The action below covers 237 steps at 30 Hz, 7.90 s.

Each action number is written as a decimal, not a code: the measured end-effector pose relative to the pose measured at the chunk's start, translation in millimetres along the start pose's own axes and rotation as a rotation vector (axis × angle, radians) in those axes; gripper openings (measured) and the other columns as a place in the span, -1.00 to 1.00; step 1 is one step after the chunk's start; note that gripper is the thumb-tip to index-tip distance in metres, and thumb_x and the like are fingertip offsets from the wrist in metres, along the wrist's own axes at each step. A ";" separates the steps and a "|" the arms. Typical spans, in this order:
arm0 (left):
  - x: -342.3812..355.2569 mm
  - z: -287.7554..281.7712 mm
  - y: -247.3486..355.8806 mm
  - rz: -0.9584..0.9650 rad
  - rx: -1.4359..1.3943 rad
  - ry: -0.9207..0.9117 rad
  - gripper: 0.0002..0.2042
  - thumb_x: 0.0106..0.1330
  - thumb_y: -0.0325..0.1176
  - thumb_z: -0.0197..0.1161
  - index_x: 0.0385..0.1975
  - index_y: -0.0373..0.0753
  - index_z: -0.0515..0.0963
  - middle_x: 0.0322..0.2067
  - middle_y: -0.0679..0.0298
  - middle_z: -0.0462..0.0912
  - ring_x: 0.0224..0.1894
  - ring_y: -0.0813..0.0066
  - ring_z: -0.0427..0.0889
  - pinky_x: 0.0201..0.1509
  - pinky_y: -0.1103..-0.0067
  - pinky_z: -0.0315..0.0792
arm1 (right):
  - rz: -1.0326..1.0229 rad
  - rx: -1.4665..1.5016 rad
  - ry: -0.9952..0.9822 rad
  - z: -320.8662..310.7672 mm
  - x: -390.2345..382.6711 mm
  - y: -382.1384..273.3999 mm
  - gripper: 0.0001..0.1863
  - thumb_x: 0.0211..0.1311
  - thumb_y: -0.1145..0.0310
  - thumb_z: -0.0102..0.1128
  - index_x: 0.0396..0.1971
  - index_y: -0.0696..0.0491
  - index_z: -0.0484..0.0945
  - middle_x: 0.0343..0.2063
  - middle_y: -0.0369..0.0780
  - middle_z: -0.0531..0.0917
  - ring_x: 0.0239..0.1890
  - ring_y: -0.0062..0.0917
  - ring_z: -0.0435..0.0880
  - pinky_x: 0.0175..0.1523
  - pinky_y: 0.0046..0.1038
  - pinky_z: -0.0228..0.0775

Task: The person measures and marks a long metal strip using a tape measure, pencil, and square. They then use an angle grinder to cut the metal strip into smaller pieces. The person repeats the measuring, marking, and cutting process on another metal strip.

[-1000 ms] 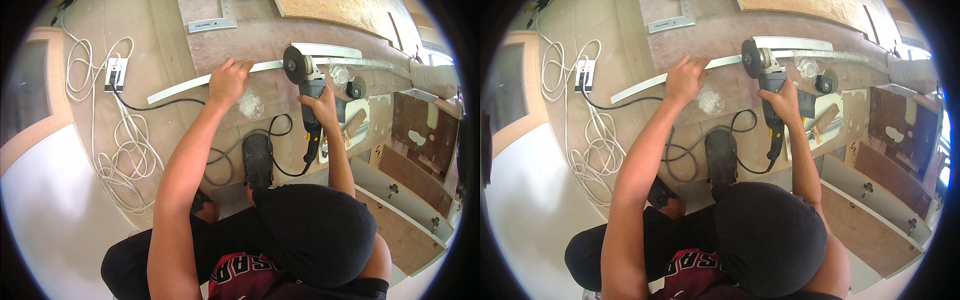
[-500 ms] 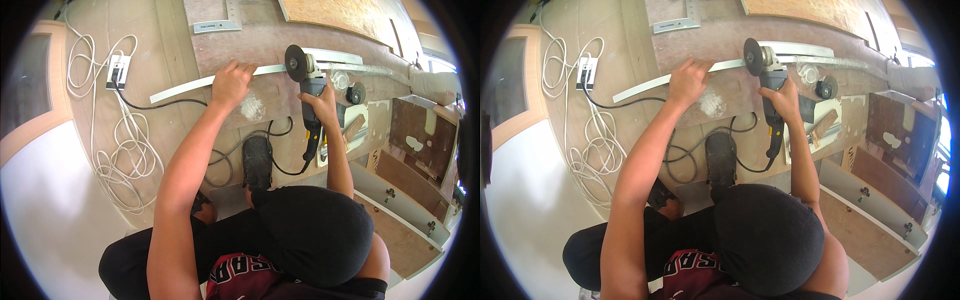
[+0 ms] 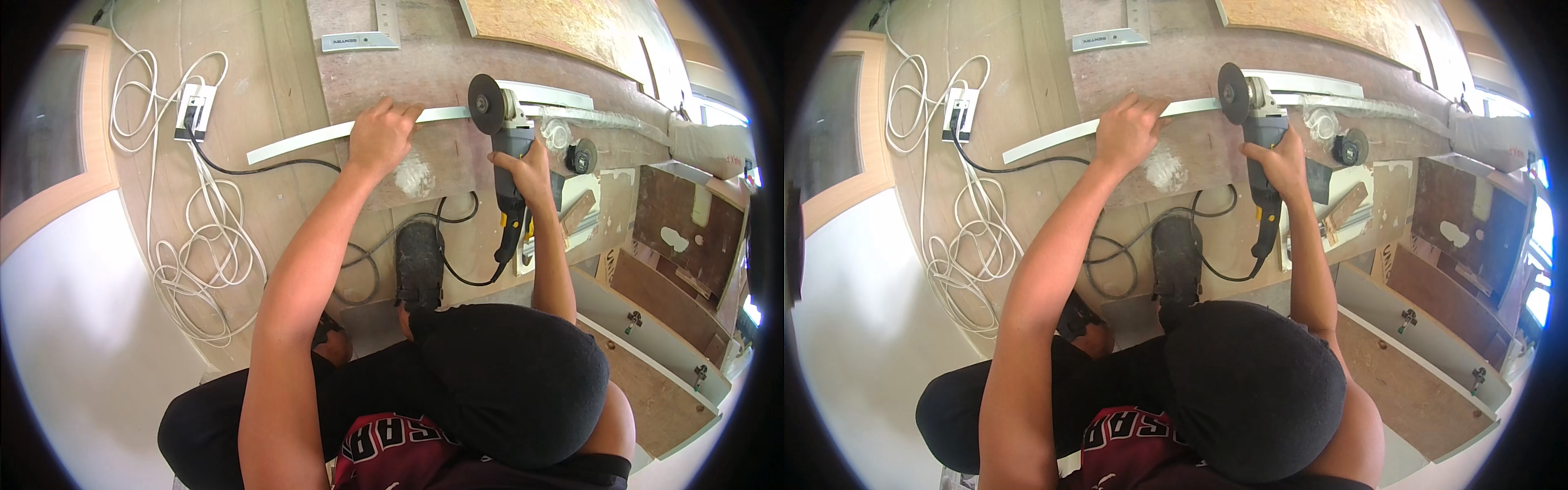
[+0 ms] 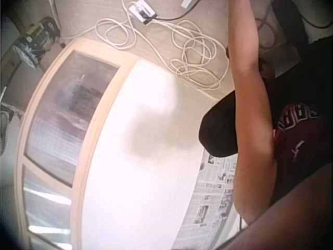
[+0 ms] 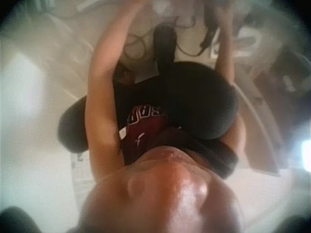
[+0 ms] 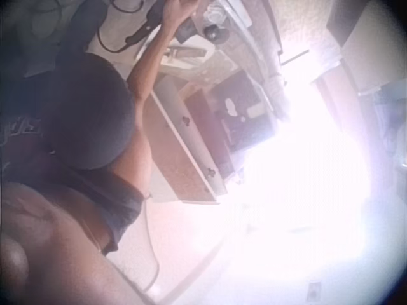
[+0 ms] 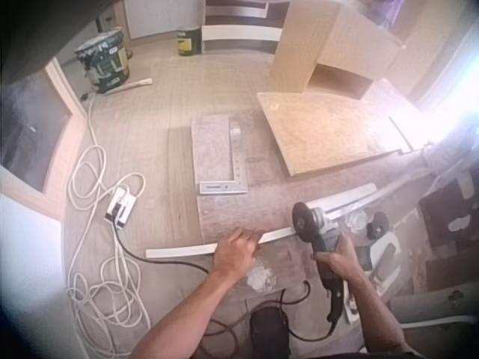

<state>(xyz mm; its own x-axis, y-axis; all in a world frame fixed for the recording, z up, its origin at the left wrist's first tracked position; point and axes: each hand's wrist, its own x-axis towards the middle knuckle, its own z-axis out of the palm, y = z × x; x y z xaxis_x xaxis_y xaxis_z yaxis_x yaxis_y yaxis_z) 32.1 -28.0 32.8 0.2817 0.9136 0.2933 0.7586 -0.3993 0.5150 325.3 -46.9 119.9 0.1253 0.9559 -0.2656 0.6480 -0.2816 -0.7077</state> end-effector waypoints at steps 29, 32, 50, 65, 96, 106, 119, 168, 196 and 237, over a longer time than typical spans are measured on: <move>-4.4 -0.9 2.0 0.007 -0.030 0.035 -0.72 0.32 -0.38 0.57 0.02 -0.17 0.86 -0.19 0.30 0.92 -0.10 0.25 0.80 -0.08 0.29 0.74 | 0.007 0.053 0.003 -1.2 -5.3 -1.6 -0.45 0.00 0.34 0.68 -0.01 0.27 0.70 -0.24 -0.14 0.82 -0.24 -0.40 0.79 -0.05 -0.30 0.65; -4.9 -1.6 0.4 0.011 0.000 0.029 -0.67 0.36 -0.26 0.60 0.08 -0.16 0.86 -0.22 0.23 0.92 -0.10 0.25 0.82 -0.09 0.30 0.73 | 0.032 0.032 -0.022 -2.2 -2.7 -4.6 -0.42 0.01 0.36 0.68 0.04 0.25 0.67 -0.21 -0.15 0.80 -0.22 -0.40 0.77 -0.03 -0.30 0.66; -8.8 -2.1 -2.7 0.016 -0.013 0.057 -0.75 0.43 -0.31 0.53 0.05 -0.15 0.86 -0.21 0.27 0.92 -0.10 0.27 0.80 -0.12 0.30 0.73 | 0.041 0.032 -0.037 -1.5 -19.9 8.9 -0.43 0.00 0.44 0.68 0.07 0.21 0.69 -0.20 -0.22 0.78 -0.21 -0.46 0.74 -0.01 -0.35 0.62; -8.1 -5.3 -4.0 0.032 -0.008 0.074 -0.74 0.41 -0.28 0.56 0.04 -0.17 0.87 -0.24 0.22 0.92 -0.12 0.23 0.80 -0.12 0.28 0.73 | 0.027 0.005 -0.007 0.8 -9.7 -9.4 -0.43 0.00 0.33 0.68 0.00 0.29 0.70 -0.25 -0.12 0.82 -0.24 -0.38 0.79 -0.05 -0.29 0.66; -10.3 -4.6 -3.7 0.023 -0.010 0.052 -0.75 0.40 -0.31 0.56 0.02 -0.19 0.87 -0.26 0.24 0.91 -0.14 0.26 0.80 -0.16 0.30 0.72 | 0.016 0.000 -0.010 1.5 -20.1 6.2 -0.47 -0.01 0.35 0.69 -0.06 0.29 0.70 -0.28 -0.11 0.82 -0.27 -0.37 0.79 -0.08 -0.27 0.65; -8.6 -5.2 -2.6 0.003 -0.021 0.047 -0.74 0.34 -0.39 0.54 0.02 -0.17 0.86 -0.23 0.27 0.91 -0.09 0.22 0.80 -0.09 0.28 0.73 | 0.024 0.004 -0.013 0.3 -16.0 -4.1 -0.46 -0.01 0.35 0.67 -0.03 0.29 0.70 -0.29 -0.12 0.82 -0.27 -0.37 0.79 -0.07 -0.27 0.65; -8.6 -4.7 -3.1 0.015 -0.003 0.055 -0.75 0.38 -0.29 0.57 -0.01 -0.20 0.87 -0.28 0.16 0.91 -0.12 0.20 0.82 -0.12 0.27 0.72 | 0.028 0.005 -0.013 0.5 -7.4 -12.3 -0.43 0.00 0.34 0.67 0.01 0.27 0.69 -0.25 -0.14 0.80 -0.24 -0.39 0.78 -0.05 -0.30 0.65; -8.9 7.8 8.9 0.015 -0.004 0.064 -0.65 0.25 -0.50 0.44 0.05 -0.15 0.83 -0.05 0.32 0.89 0.01 0.23 0.76 0.00 0.30 0.69 | 0.197 0.438 0.007 -34.5 3.1 -27.6 -0.56 0.10 0.50 0.61 -0.03 0.28 0.65 -0.28 -0.12 0.80 -0.34 -0.41 0.83 -0.23 -0.33 0.68; 17.1 17.0 18.0 0.010 0.071 -0.022 -0.68 0.36 -0.33 0.50 0.10 -0.11 0.83 -0.07 0.37 0.89 -0.06 0.25 0.73 -0.03 0.32 0.70 | 0.182 0.428 0.010 -57.5 -10.7 10.8 -0.49 0.13 0.51 0.60 0.07 0.27 0.60 -0.26 -0.14 0.77 -0.33 -0.41 0.83 -0.18 -0.32 0.72; -0.3 28.9 20.7 0.070 0.088 0.114 -0.65 0.22 -0.52 0.50 0.03 -0.17 0.88 -0.04 0.34 0.96 -0.20 0.33 0.74 -0.15 0.40 0.74 | 0.103 0.061 -0.030 -24.4 1.5 27.2 -0.42 -0.05 0.34 0.70 -0.03 0.31 0.70 -0.25 -0.11 0.82 -0.25 -0.41 0.80 -0.04 -0.31 0.66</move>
<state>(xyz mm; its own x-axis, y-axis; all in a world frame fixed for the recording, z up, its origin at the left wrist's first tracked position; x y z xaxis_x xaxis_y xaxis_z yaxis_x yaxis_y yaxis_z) 64.6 -34.4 20.1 0.2715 0.8669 0.4180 0.7895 -0.4490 0.4184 361.4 -51.1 116.2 0.1656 0.9188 -0.3582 0.5857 -0.3839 -0.7138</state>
